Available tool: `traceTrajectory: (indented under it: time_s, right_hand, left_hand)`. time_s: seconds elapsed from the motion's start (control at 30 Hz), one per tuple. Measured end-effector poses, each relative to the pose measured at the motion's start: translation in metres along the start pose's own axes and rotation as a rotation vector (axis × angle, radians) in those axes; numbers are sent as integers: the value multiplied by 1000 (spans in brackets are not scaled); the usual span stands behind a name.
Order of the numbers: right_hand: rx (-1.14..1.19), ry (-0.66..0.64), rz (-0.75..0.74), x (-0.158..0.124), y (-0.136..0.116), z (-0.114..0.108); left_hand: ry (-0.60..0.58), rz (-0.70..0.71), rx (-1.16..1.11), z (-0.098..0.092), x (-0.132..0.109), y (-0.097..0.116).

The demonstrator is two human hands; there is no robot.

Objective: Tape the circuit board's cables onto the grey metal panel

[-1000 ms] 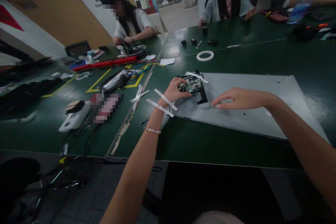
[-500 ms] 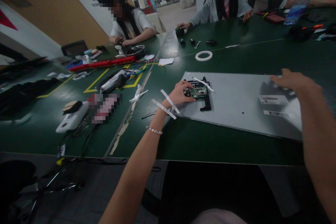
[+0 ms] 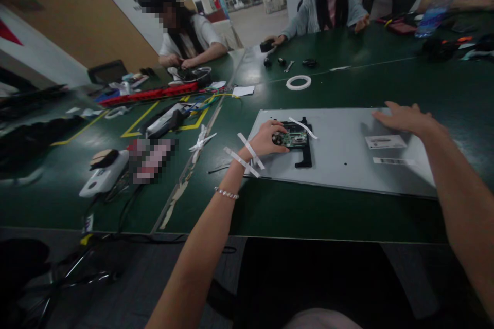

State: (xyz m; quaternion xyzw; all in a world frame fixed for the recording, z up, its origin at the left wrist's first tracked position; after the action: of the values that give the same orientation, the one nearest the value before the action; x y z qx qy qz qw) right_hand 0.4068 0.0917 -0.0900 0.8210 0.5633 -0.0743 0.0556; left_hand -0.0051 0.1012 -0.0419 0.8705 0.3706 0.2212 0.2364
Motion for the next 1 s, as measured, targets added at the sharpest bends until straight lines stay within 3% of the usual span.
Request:
traceTrajectory:
  time_s: [0.1, 0.33, 0.63, 1.0]
  right_hand:
    - [44, -35, -59, 0, -19, 4]
    - [10, 39, -228, -13, -57, -2]
    - [1, 88, -336, -19, -75, 6]
    - [6, 166, -373, -10, -77, 13]
  left_hand:
    - [-10, 20, 4, 2, -1, 7]
    - [47, 27, -33, 2, 0, 13]
    - [-11, -8, -40, 14, 0, 19]
    - [-9, -26, -31, 20, 0, 21]
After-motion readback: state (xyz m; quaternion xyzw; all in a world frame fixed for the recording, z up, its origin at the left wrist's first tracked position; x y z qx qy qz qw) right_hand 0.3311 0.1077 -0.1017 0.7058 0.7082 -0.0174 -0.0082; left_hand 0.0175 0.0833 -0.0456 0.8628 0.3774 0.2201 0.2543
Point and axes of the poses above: each hand's wrist, its own x-axis towards the middle knuckle, its own z-axis out of the palm, y = z × x, the point moved 5 cm from there along x, towards the middle knuckle, and after that the axes turned 8 degrees about -x, right-handed, at the moved point
